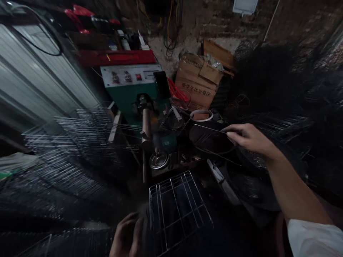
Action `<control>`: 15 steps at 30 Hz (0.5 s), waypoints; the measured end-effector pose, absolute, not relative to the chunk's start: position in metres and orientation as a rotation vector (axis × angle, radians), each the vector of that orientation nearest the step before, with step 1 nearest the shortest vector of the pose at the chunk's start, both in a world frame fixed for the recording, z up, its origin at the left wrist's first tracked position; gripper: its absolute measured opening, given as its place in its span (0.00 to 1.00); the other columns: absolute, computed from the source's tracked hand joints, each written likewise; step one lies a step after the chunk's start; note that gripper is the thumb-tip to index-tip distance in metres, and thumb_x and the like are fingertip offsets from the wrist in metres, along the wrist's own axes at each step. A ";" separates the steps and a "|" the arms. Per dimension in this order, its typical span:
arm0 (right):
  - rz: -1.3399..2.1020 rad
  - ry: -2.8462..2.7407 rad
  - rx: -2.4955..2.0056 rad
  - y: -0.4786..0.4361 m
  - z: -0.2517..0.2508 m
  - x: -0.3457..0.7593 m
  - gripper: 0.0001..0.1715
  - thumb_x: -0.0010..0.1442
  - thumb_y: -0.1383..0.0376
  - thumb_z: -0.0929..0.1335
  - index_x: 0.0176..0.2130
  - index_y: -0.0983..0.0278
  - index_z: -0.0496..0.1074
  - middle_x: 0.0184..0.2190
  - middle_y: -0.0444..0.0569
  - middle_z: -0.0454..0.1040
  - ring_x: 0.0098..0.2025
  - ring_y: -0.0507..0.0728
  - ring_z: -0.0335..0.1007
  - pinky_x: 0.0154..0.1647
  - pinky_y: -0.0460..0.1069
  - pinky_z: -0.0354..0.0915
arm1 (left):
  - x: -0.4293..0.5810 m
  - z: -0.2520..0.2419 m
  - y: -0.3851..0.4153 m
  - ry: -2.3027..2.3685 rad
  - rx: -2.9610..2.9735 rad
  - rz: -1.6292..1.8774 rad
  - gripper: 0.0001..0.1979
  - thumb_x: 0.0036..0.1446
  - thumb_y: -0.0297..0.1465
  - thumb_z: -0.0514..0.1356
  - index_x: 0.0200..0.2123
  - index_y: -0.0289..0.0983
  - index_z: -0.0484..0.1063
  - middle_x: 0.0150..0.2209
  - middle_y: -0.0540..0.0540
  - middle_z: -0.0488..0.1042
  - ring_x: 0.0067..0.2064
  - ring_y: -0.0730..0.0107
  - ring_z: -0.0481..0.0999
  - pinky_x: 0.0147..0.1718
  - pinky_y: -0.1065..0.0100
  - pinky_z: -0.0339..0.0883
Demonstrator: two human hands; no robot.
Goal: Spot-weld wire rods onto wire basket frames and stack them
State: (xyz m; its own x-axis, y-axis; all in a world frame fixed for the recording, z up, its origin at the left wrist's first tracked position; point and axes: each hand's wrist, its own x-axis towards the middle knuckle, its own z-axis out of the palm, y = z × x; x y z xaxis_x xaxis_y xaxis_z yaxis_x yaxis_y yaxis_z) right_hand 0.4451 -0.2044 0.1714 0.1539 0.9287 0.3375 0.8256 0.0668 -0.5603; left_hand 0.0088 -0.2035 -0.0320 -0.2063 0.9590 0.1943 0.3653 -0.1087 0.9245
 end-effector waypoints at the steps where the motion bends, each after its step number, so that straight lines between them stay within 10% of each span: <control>1: 0.301 -1.615 -1.627 -0.215 0.181 0.431 0.17 0.65 0.58 0.67 0.49 0.59 0.79 0.26 0.46 0.76 0.28 0.55 0.73 0.30 0.49 0.68 | 0.018 -0.019 -0.204 1.483 1.442 1.335 0.20 0.54 0.49 0.65 0.39 0.40 0.70 0.50 0.43 0.74 0.51 0.54 0.75 0.50 0.59 0.71; 7: 0.797 -1.072 -1.218 -0.229 0.140 0.357 0.18 0.60 0.55 0.71 0.47 0.61 0.76 0.16 0.38 0.62 0.14 0.46 0.53 0.11 0.42 0.48 | 0.076 0.042 -0.215 0.890 1.343 1.385 0.41 0.60 0.53 0.57 0.70 0.47 0.45 0.62 0.38 0.66 0.46 0.60 0.79 0.44 0.59 0.76; 11: 1.015 -1.087 -1.414 -0.233 0.051 0.325 0.22 0.61 0.50 0.69 0.49 0.61 0.71 0.24 0.43 0.72 0.18 0.51 0.66 0.13 0.44 0.60 | 0.058 0.032 -0.210 1.325 1.217 1.405 0.34 0.63 0.43 0.59 0.68 0.43 0.55 0.49 0.44 0.77 0.35 0.69 0.79 0.37 0.65 0.76; 15: 0.979 -1.260 -1.598 -0.247 -0.011 0.314 0.19 0.63 0.49 0.67 0.43 0.61 0.71 0.23 0.42 0.70 0.21 0.54 0.70 0.19 0.49 0.68 | 0.023 -0.005 -0.193 1.480 1.391 1.198 0.28 0.62 0.42 0.60 0.62 0.35 0.68 0.58 0.40 0.74 0.60 0.54 0.72 0.61 0.57 0.64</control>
State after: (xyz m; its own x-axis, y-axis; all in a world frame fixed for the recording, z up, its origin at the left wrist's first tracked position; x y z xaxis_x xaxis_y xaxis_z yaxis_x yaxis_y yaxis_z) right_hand 0.3145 -0.2470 -0.0112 0.1841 0.9804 -0.0708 0.3101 -0.1263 -0.9423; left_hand 0.0226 -0.1929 -0.0052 -0.1138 0.9911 0.0690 0.2736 -0.0355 0.9612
